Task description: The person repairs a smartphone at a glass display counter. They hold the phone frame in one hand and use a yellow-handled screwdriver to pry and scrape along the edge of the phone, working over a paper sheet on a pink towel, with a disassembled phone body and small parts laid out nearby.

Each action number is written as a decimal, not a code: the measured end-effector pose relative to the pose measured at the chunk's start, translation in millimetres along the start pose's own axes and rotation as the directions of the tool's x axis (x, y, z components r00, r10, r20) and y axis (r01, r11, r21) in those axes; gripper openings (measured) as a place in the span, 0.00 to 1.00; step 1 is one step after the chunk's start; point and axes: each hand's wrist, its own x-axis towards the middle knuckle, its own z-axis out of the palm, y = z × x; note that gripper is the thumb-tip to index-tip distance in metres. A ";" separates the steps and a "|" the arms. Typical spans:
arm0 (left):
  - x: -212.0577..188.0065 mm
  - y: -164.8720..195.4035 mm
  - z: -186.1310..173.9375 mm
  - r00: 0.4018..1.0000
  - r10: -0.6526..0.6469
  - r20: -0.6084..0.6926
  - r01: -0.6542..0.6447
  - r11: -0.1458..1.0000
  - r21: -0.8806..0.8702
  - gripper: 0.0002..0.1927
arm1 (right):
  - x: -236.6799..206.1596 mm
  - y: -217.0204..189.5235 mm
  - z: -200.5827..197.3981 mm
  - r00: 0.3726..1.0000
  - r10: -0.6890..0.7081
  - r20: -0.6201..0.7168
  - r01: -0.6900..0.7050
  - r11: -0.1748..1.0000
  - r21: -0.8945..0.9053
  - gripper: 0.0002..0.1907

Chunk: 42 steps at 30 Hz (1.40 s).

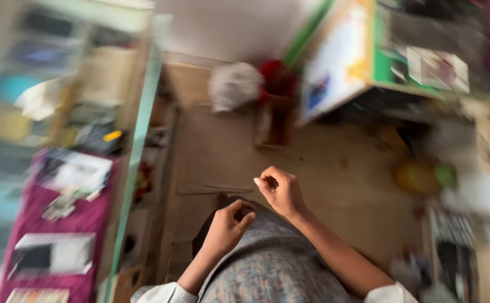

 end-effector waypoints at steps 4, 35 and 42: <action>28.4 35.8 55.8 0.974 0.076 0.214 -0.086 0.996 0.039 0.13 | -31.0 33.6 -61.7 0.979 0.115 -0.169 -0.126 0.991 -0.050 0.10; 353.3 195.3 576.5 0.546 0.100 0.832 -0.465 0.862 0.201 0.14 | -173.7 419.5 -522.9 0.396 0.454 -0.798 -0.646 0.756 0.109 0.09; 384.9 235.6 667.9 0.418 0.050 0.907 -0.554 0.805 0.211 0.15 | -205.5 500.2 -591.8 0.276 0.623 -0.732 -0.790 0.581 0.197 0.11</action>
